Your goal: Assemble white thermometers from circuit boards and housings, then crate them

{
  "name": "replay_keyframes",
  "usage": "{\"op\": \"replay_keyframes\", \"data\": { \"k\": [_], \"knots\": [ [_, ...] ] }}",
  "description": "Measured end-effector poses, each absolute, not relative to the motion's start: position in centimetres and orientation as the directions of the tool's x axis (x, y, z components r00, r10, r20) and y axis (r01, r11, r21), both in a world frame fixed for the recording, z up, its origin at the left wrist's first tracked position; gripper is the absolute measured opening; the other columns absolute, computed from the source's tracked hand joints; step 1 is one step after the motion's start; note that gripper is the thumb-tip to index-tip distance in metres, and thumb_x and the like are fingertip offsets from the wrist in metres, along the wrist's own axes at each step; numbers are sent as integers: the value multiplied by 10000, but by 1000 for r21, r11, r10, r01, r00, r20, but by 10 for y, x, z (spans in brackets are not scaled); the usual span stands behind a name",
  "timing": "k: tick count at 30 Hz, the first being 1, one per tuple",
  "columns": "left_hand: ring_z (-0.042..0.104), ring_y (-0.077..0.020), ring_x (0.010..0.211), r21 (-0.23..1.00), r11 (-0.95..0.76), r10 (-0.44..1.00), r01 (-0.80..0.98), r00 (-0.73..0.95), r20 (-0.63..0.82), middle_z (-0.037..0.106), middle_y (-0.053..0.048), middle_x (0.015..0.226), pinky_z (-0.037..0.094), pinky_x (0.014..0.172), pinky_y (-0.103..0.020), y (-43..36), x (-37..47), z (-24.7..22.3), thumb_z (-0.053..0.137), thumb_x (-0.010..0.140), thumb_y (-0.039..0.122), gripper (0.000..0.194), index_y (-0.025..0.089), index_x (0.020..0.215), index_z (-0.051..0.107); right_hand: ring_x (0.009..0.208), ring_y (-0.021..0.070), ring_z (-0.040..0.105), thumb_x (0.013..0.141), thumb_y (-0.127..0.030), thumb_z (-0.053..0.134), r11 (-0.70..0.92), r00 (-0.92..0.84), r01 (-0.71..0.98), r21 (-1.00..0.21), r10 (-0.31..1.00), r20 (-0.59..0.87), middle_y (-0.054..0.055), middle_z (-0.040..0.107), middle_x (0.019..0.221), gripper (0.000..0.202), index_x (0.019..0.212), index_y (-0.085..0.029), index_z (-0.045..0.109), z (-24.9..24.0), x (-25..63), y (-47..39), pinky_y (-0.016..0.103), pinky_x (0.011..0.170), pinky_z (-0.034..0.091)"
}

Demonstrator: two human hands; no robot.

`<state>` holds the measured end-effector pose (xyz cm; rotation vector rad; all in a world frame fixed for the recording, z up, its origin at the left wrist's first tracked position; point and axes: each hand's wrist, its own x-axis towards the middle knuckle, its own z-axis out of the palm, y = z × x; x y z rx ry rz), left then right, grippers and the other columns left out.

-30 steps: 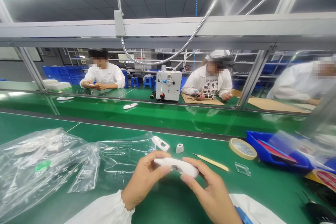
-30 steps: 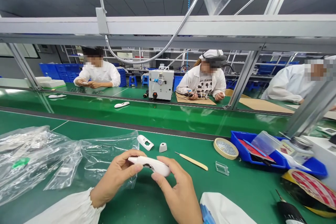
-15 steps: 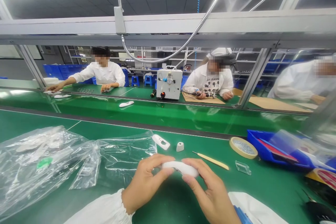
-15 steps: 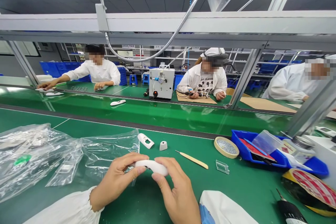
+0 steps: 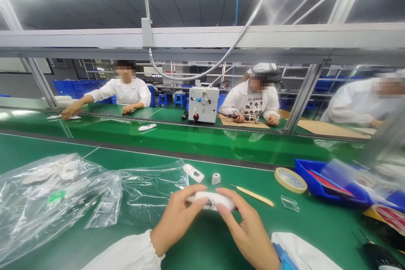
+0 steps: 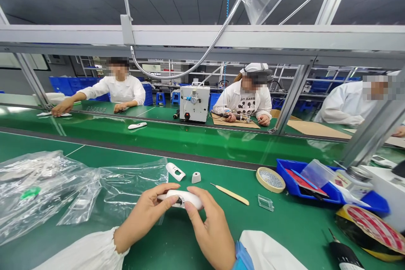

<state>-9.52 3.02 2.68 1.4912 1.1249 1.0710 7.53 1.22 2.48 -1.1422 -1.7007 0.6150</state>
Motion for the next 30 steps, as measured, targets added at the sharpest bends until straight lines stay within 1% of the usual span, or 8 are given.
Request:
{"op": "replay_keyframes", "data": {
  "k": [4, 7, 9, 13, 17, 19, 25, 30],
  "knots": [
    [573, -186, 860, 994, -58, 944, -90, 319, 84, 618, -69, 968, 453, 783, -330, 29, -98, 29, 649, 703, 320, 452, 193, 1123, 541, 634, 151, 608, 792, -448, 545, 163, -34, 57, -985, 986, 162, 26, 644, 812, 299, 945, -199, 612, 22, 80, 16, 251, 601, 517],
    [566, -170, 869, 986, -88, 906, -140, 399, 138, 602, -58, 1002, 443, 791, -304, 26, -99, 33, 675, 679, 239, 479, 215, 1135, 531, 521, 108, 573, 776, -475, 561, -52, -108, -167, -985, 994, -34, 3, 613, 721, 320, 897, -184, 611, 23, 81, 18, 209, 492, 479],
    [568, -153, 828, 987, -111, 916, -118, 372, 148, 609, -48, 956, 449, 753, -277, 26, -99, 35, 666, 688, 223, 391, 201, 1068, 575, 489, 108, 556, 783, -501, 535, -119, -168, -195, -974, 982, -87, -2, 585, 665, 346, 876, -176, 611, 24, 81, 17, 205, 439, 453],
    [569, -116, 621, 992, -55, 953, -110, 290, 85, 609, -18, 732, 463, 624, -257, 27, -98, 34, 655, 699, 256, 253, 148, 922, 610, 610, 154, 586, 761, -483, 566, 72, -125, -1, -997, 990, 71, 12, 611, 723, 341, 948, -201, 608, 23, 76, 13, 251, 548, 501],
    [556, -98, 535, 988, -25, 956, -155, 284, 69, 583, 6, 654, 466, 560, -248, 28, -98, 33, 654, 701, 280, 262, 144, 918, 596, 694, 167, 593, 740, -416, 614, 240, -85, 203, -949, 970, 227, 11, 638, 831, 269, 943, -240, 622, 19, 76, 11, 225, 603, 500],
    [570, -103, 571, 983, -28, 945, -179, 315, 84, 590, 0, 691, 478, 586, -255, 26, -97, 34, 656, 701, 273, 269, 153, 934, 599, 669, 150, 593, 762, -415, 591, 261, -79, 233, -937, 965, 249, 1, 642, 831, 244, 944, -256, 624, 18, 77, 11, 196, 589, 495],
    [582, -102, 610, 985, -70, 934, -156, 336, 120, 596, -19, 785, 493, 603, -247, 20, -95, 39, 634, 724, 271, 223, 168, 921, 630, 848, 141, 592, 786, -350, 587, 418, -86, 266, -869, 908, 411, -14, 638, 913, 134, 896, -295, 642, 27, 77, 8, 138, 714, 463],
    [580, -94, 616, 979, -139, 929, -147, 322, 181, 567, -27, 856, 499, 592, -234, 17, -93, 38, 613, 742, 271, 169, 180, 879, 650, 816, 135, 596, 808, -312, 569, 458, -118, 265, -849, 889, 442, -17, 633, 885, 96, 872, -308, 641, 35, 72, 3, 139, 694, 463]
  ]
}}
